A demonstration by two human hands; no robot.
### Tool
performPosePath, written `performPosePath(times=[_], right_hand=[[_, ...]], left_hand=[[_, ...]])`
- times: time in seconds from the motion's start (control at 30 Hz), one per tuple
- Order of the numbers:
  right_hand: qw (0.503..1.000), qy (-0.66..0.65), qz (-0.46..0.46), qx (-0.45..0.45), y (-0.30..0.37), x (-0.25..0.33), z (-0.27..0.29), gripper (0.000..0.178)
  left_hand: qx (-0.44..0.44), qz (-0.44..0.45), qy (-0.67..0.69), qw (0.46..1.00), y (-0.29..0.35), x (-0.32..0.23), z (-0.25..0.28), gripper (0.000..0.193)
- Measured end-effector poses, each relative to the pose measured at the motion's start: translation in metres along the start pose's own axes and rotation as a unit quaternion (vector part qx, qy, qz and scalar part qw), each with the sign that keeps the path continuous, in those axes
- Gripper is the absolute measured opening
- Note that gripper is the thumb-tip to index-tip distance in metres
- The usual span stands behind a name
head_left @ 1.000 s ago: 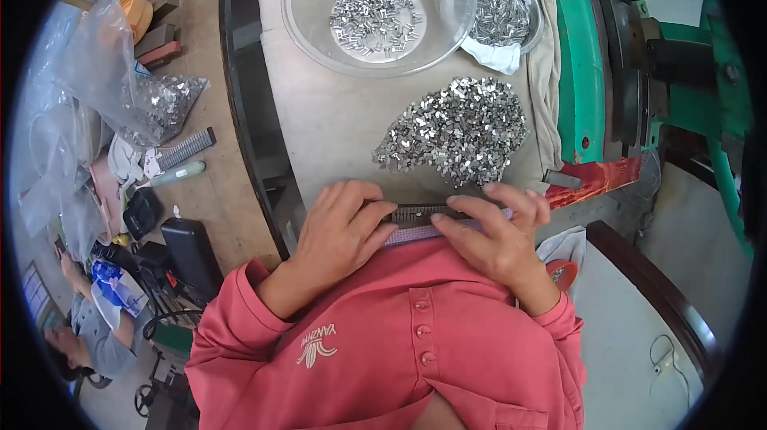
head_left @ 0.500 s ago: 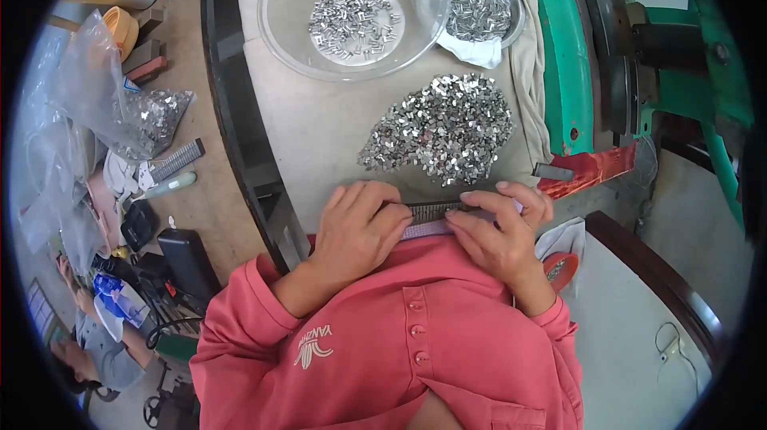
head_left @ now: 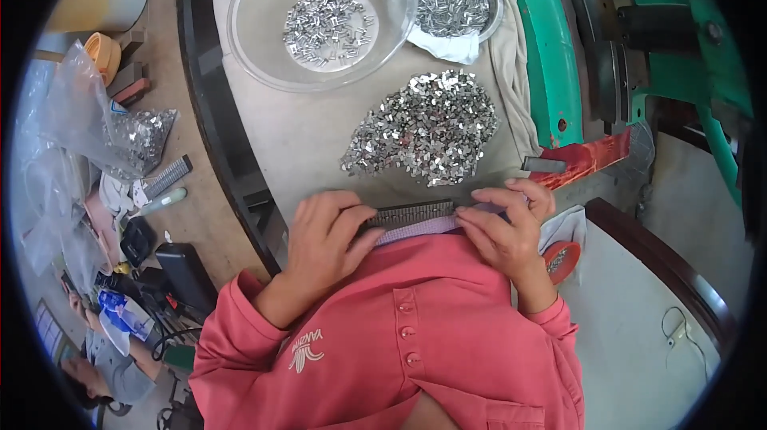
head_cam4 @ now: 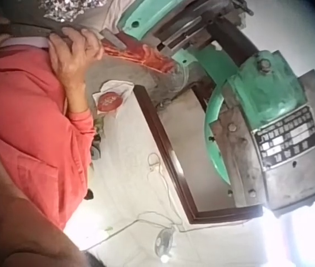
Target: The person assembles small metal stars onto a carrier strip by hand, then feeds the loaded strip into a pressing machine.
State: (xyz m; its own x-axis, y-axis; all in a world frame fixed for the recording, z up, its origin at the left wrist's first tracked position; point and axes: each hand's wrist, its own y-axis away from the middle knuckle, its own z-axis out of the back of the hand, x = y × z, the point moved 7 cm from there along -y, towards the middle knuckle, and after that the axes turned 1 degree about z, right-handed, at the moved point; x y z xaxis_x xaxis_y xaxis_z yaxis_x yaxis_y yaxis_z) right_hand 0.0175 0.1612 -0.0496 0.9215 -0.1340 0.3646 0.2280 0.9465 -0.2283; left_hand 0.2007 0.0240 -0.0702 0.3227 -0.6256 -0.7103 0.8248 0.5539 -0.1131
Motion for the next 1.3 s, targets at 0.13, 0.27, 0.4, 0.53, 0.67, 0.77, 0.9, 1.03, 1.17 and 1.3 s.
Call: performPosePath(times=[0.13, 0.27, 0.4, 0.53, 0.67, 0.77, 0.9, 1.03, 1.17, 1.3], right_hand=[[1.0, 0.0, 0.031, -0.004, -0.008, 0.014, -0.003, 0.024], [0.998, 0.001, 0.052, 0.021, -0.021, 0.025, -0.006, 0.019], [0.995, 0.018, 0.064, 0.078, -0.029, 0.03, -0.011, 0.018], [0.993, 0.019, 0.066, 0.1, -0.035, 0.027, -0.01, 0.019], [0.996, -0.023, 0.012, 0.085, -0.031, 0.009, 0.002, 0.018], [0.996, -0.025, 0.002, 0.084, -0.026, 0.003, 0.0, 0.016], [0.996, -0.041, 0.009, 0.084, -0.022, 0.002, -0.009, 0.014], [0.996, -0.036, 0.022, 0.079, -0.018, 0.005, -0.014, 0.015], [0.992, 0.074, 0.086, 0.046, -0.01, 0.018, -0.007, 0.013], [0.992, 0.097, 0.078, 0.02, -0.007, 0.012, 0.003, 0.02]], left_hand=[[0.012, 0.005, -0.004, 1.0, 0.004, 0.006, 0.007, 0.035], [0.017, 0.005, -0.008, 1.0, 0.003, 0.008, 0.007, 0.035], [0.018, 0.006, -0.001, 1.0, 0.005, 0.008, 0.005, 0.036], [0.017, 0.006, 0.001, 1.0, 0.004, 0.007, 0.003, 0.036], [0.018, -0.006, 0.006, 1.0, 0.0, 0.002, 0.0, 0.034], [0.024, -0.015, 0.016, 0.999, -0.004, -0.002, -0.003, 0.034], [0.035, -0.044, 0.025, 0.998, -0.011, -0.011, -0.01, 0.031], [0.045, -0.083, 0.023, 0.995, -0.02, -0.023, -0.02, 0.029], [0.054, -0.119, 0.007, 0.991, -0.028, -0.033, -0.031, 0.024], [0.066, -0.178, -0.041, 0.981, -0.027, -0.04, -0.04, 0.026]])
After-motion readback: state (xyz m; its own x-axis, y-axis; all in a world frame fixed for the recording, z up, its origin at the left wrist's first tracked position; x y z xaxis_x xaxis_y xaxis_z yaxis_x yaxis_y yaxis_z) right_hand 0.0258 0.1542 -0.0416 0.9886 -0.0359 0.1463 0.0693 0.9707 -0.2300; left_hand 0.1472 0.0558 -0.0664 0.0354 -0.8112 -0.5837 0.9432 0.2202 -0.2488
